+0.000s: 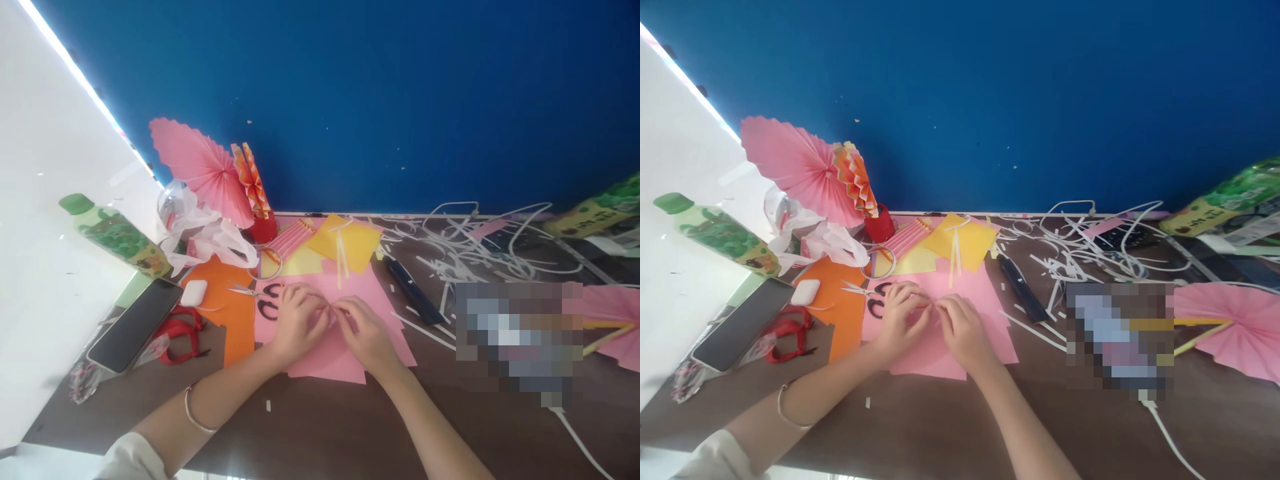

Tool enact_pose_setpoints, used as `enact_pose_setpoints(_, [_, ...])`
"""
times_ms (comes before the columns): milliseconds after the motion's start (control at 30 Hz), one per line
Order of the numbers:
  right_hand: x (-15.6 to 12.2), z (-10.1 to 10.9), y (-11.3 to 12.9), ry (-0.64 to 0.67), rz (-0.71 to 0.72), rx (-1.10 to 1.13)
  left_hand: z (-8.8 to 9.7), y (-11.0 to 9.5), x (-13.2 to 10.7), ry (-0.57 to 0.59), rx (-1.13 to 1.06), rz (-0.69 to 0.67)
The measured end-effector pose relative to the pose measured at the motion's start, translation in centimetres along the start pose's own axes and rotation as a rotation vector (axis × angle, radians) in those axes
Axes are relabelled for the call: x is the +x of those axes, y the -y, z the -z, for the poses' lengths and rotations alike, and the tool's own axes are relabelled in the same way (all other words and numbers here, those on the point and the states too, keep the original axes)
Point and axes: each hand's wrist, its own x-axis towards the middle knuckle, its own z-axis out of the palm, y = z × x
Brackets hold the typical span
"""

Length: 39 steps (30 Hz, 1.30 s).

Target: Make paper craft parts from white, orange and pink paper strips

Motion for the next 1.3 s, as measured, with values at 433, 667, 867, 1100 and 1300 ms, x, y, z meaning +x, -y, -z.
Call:
enact_pose_setpoints(433, [-0.6, 0.0, 0.1, -0.304, 0.189, -0.155, 0.4, 0.4, 0.6, -0.205, -0.332, 0.248])
enact_pose_setpoints(667, [0.7, 4.5, -4.6, -0.461, -0.149, -0.415, -0.2, 1.4, 0.4, -0.068, -0.125, -0.008])
enact_pose_setpoints(867, [0.0, 6.5, -8.4, -0.475, -0.394, -0.352, -0.9, 1.9, -0.2, -0.011, -0.116, -0.101])
enact_pose_setpoints(1100, [0.5, 5.6, -7.4, -0.642, -0.689, 0.226, -1.1, 1.7, -0.3, -0.043, -0.197, -0.123])
enact_pose_setpoints(1300, [0.5, 5.1, -7.2, -0.718, -0.705, 0.5, -0.7, 1.0, -0.6, -0.02, -0.162, -0.11])
